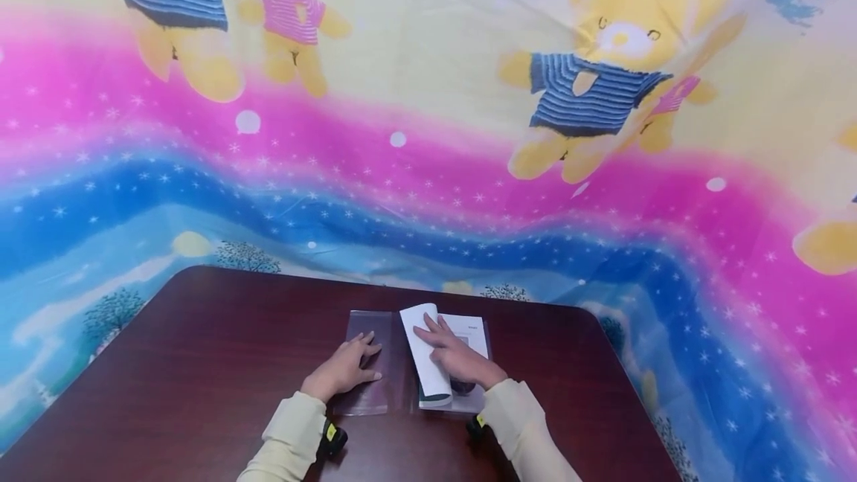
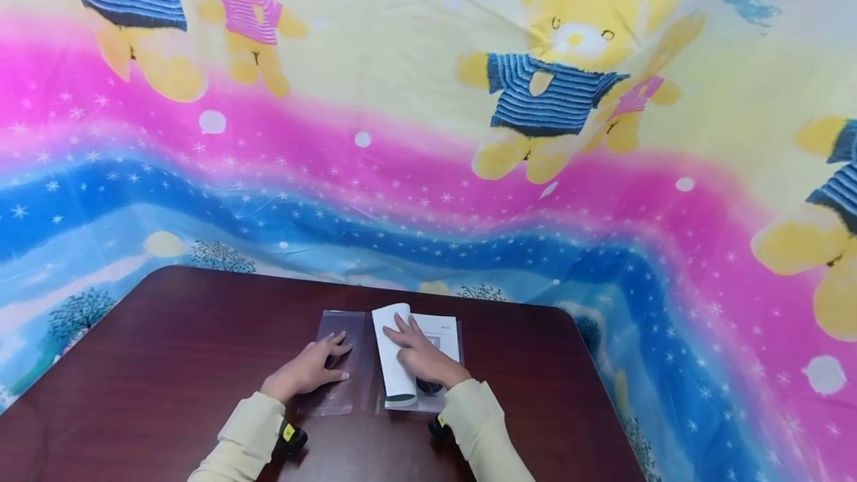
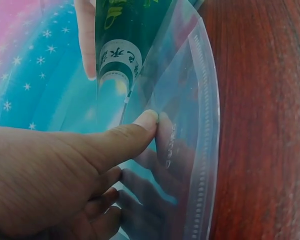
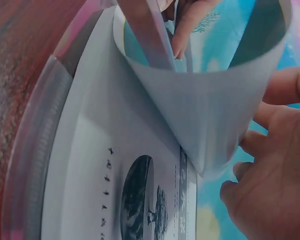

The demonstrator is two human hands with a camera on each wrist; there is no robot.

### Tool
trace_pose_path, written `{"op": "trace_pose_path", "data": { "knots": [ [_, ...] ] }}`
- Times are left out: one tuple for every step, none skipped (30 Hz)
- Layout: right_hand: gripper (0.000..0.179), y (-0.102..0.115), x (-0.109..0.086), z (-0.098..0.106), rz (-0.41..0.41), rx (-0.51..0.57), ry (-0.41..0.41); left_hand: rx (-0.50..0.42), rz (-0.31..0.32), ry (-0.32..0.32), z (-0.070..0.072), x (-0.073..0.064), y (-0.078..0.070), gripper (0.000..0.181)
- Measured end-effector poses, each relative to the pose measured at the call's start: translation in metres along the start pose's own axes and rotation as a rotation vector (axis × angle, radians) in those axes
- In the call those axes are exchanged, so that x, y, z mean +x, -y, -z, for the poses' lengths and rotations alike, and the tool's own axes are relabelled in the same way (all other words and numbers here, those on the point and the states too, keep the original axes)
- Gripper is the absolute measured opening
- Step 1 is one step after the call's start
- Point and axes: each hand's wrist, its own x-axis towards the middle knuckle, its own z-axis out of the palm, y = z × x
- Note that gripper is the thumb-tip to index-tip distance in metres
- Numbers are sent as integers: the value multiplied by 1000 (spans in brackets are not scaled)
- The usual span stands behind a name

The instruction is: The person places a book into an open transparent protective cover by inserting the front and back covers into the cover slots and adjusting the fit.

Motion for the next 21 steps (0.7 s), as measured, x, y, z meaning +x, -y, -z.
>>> {"op": "trace_pose_path", "data": {
  "knots": [
    [57,0,1,0,4,-5,4,-2,1,1,0,0,0,55],
    [57,0,1,-1,7,-11,8,2,-2,0,0,1,1,56],
    [57,0,2,-2,11,-15,12,6,-2,0,0,1,1,56],
    [57,-1,2,-2,17,-29,12,9,-3,3,0,1,2,56],
    [57,-1,3,-3,24,-43,11,13,-3,4,0,1,2,56],
    [57,-1,4,-3,31,-59,11,18,-4,7,1,1,2,56],
    [57,-2,4,-4,36,-73,8,26,-5,9,1,2,2,56],
    [57,-3,5,-4,39,-85,5,33,-5,11,1,2,2,56],
    [58,-3,5,-5,42,-96,1,38,-3,16,2,3,2,56],
    [58,-3,6,-5,45,-108,0,41,-3,20,2,3,2,56],
    [58,-2,6,-5,48,-112,-1,45,-4,23,2,4,3,56],
    [58,-2,6,-6,51,-119,-1,48,-8,25,3,4,3,56],
    [59,-2,7,-6,55,-124,0,50,-13,27,3,5,4,56],
    [59,-1,7,-7,60,-129,2,53,-17,32,3,5,5,56],
    [59,-1,8,-8,65,-132,4,55,-21,34,3,5,6,56],
    [59,0,8,-9,70,-139,6,57,-26,38,3,5,7,56],
    [60,0,8,-10,76,-145,7,59,-33,38,4,5,8,57],
    [60,0,8,-11,78,-146,12,62,-36,41,4,4,9,57],
    [60,1,9,-12,81,-150,15,62,-39,42,4,4,10,57],
    [61,1,9,-13,83,-156,17,63,-39,45,4,4,10,57],
    [61,1,10,-15,82,-163,17,61,-41,46,4,3,11,57]
  ]
}}
